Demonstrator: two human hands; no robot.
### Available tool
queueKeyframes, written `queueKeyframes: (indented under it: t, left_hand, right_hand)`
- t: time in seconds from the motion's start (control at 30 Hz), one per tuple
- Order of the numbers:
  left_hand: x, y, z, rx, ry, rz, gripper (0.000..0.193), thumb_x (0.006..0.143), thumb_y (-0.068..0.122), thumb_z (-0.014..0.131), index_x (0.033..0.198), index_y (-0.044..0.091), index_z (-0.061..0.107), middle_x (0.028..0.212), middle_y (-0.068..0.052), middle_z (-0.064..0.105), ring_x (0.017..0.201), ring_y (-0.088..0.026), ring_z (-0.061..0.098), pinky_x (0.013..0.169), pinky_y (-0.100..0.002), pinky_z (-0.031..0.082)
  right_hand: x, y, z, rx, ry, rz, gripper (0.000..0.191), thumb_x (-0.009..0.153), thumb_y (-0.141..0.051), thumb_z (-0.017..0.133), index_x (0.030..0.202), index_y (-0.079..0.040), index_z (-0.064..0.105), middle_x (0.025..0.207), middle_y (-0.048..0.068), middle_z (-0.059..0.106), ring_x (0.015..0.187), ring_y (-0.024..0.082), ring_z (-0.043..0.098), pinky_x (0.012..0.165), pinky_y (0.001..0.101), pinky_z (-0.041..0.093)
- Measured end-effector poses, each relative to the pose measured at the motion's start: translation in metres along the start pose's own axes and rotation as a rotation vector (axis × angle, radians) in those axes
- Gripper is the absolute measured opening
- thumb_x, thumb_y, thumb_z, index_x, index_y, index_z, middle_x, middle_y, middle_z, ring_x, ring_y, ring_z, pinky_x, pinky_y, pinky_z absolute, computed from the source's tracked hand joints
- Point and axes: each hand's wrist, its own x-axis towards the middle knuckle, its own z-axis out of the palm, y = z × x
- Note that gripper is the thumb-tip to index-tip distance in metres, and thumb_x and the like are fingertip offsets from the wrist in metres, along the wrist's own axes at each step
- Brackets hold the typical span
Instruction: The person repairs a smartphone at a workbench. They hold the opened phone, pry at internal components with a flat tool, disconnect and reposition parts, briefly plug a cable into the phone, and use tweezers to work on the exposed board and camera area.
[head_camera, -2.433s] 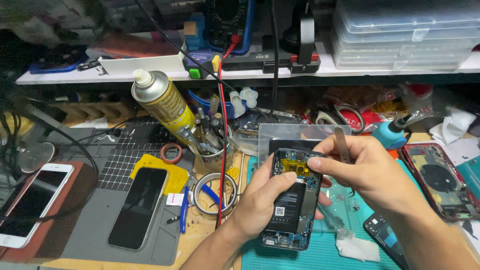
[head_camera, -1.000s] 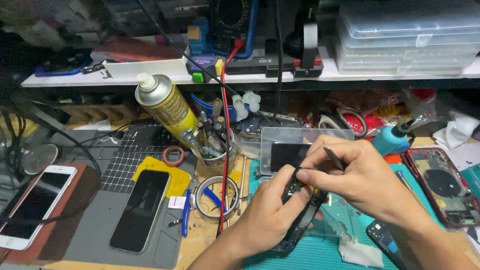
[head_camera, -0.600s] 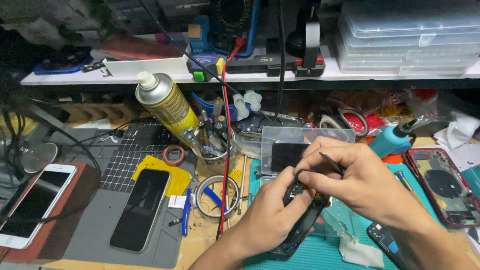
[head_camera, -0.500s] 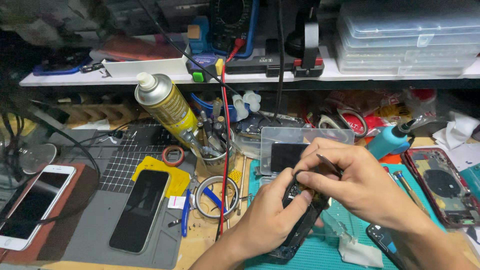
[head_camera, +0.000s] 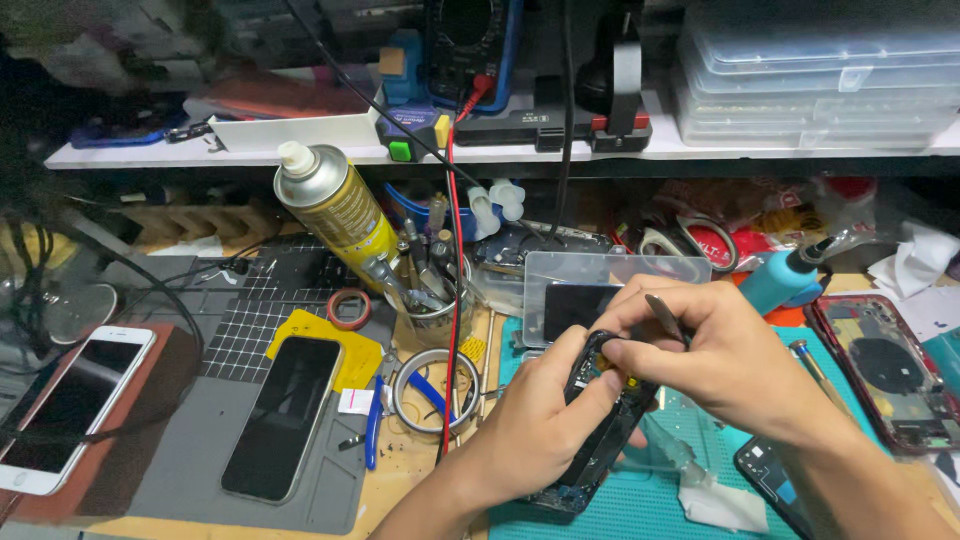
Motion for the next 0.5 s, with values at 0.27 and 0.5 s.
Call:
queueKeyframes:
  t: [0.27, 0.5]
  left_hand:
    - [0.0009, 0.0011, 0.0025, 0.015, 0.012, 0.005, 0.025, 0.105, 0.015, 0.052, 0.125, 0.0, 0.049, 0.088, -0.013, 0.073, 0.075, -0.015, 0.075, 0.057, -0.025, 0.057]
    - [0.0054, -0.0069, -0.0017, -0.01, 0.005, 0.005, 0.025, 0.106, 0.016, 0.051, 0.125, 0.0, 0.048, 0.087, -0.013, 0.074, 0.075, -0.015, 0.075, 0.058, -0.026, 0.058]
  right_hand:
    - [0.0025, 0.0058, 0.0006, 0.152, -0.04, 0.063, 0.01, 0.081, -0.007, 0.076, 0.083, 0.003, 0.077, 0.077, 0.001, 0.066, 0.067, 0.007, 0.059, 0.06, 0.0255, 0.047]
    - [0.0091, 0.0092, -0.0015, 0.117, -0.027, 0.057, 0.014, 0.083, -0.01, 0.077, 0.088, 0.003, 0.08, 0.08, 0.002, 0.067, 0.069, 0.008, 0.06, 0.062, 0.0276, 0.049]
